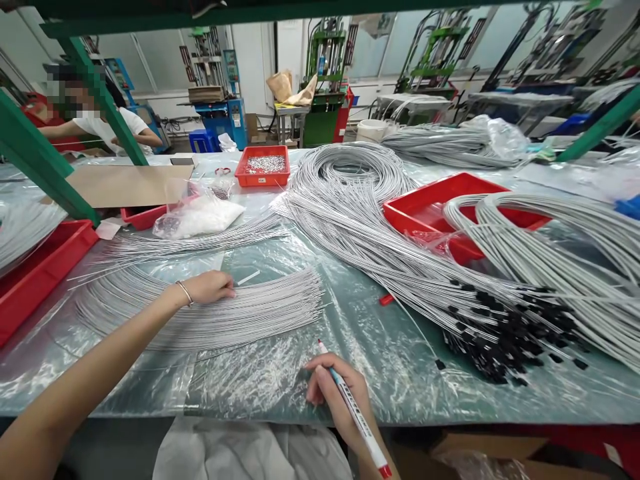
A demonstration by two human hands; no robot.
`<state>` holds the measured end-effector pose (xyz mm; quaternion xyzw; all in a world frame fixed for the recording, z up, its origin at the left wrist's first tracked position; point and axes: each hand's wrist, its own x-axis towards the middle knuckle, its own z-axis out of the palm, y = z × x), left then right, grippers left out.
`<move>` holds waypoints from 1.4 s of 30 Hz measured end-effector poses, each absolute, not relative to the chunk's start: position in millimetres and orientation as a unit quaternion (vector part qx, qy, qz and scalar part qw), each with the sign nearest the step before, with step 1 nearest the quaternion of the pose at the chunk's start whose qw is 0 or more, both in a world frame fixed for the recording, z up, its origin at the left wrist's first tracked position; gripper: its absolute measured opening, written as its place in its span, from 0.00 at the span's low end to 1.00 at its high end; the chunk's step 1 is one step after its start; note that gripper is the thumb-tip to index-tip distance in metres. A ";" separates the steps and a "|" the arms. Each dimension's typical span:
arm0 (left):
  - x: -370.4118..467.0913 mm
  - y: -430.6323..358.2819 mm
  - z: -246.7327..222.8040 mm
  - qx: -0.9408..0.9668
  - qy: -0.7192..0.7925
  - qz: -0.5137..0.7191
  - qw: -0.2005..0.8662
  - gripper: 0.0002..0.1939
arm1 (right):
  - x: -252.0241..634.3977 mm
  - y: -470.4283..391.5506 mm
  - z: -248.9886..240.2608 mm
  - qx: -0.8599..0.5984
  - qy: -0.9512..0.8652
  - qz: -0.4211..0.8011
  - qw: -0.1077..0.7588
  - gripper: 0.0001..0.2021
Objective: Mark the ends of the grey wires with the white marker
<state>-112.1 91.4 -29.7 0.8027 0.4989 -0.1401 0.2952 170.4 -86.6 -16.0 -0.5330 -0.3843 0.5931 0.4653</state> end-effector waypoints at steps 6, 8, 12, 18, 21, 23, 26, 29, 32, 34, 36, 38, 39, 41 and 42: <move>-125.6 96.2 -28.8 0.792 0.489 -0.066 0.359 0.13 | 170.0 -84.9 -14.9 -0.527 -0.380 0.602 0.463 0.14; -131.2 98.2 -29.5 0.779 0.490 -0.048 0.389 0.16 | 169.4 -84.7 -14.5 -0.530 -0.377 0.603 0.462 0.15; -139.2 102.5 -23.2 0.759 0.481 -0.006 0.437 0.22 | 170.9 -82.6 -14.6 -0.529 -0.378 0.607 0.457 0.16; -125.3 80.3 31.8 0.764 0.414 0.039 0.494 0.24 | 171.7 -69.3 -15.5 -0.503 -0.368 0.671 0.402 0.17; -114.1 52.2 59.9 0.768 0.347 -0.012 0.538 0.21 | 161.3 -61.4 -11.4 -0.446 -0.378 0.690 0.427 0.32; -112.9 34.4 69.0 0.777 0.319 -0.069 0.538 0.20 | 153.2 -57.4 -8.2 -0.417 -0.349 0.694 0.472 0.35; -120.2 16.8 68.4 0.762 0.305 -0.133 0.556 0.21 | 145.2 -54.8 -6.3 -0.434 -0.301 0.670 0.522 0.21; -122.0 8.3 60.7 0.723 0.299 -0.184 0.595 0.22 | 139.4 -57.9 -7.0 -0.452 -0.315 0.658 0.513 0.17; -99.9 -1.2 54.7 0.696 0.275 -0.169 0.641 0.20 | 128.0 -66.2 -4.1 -0.452 -0.362 0.657 0.483 0.18; -75.2 -9.5 52.5 0.693 0.276 -0.099 0.658 0.17 | 120.2 -72.1 0.4 -0.460 -0.414 0.638 0.459 0.18; -52.7 -16.0 51.8 0.708 0.282 -0.025 0.647 0.17 | 119.5 -75.5 4.8 -0.469 -0.460 0.611 0.442 0.18; -40.2 -18.5 52.2 0.725 0.284 0.007 0.627 0.19 | 130.3 -74.1 7.4 -0.476 -0.487 0.585 0.441 0.15; -38.2 -18.3 52.5 0.731 0.285 0.007 0.620 0.20 | 139.5 -71.5 8.3 -0.479 -0.498 0.567 0.448 0.14; -40.1 -16.6 52.5 0.735 0.285 -0.019 0.615 0.21 | 160.2 -64.1 11.0 -0.487 -0.518 0.507 0.487 0.15; -42.2 -15.7 51.8 0.736 0.283 -0.037 0.613 0.22 | 168.9 -60.4 13.5 -0.479 -0.533 0.457 0.527 0.17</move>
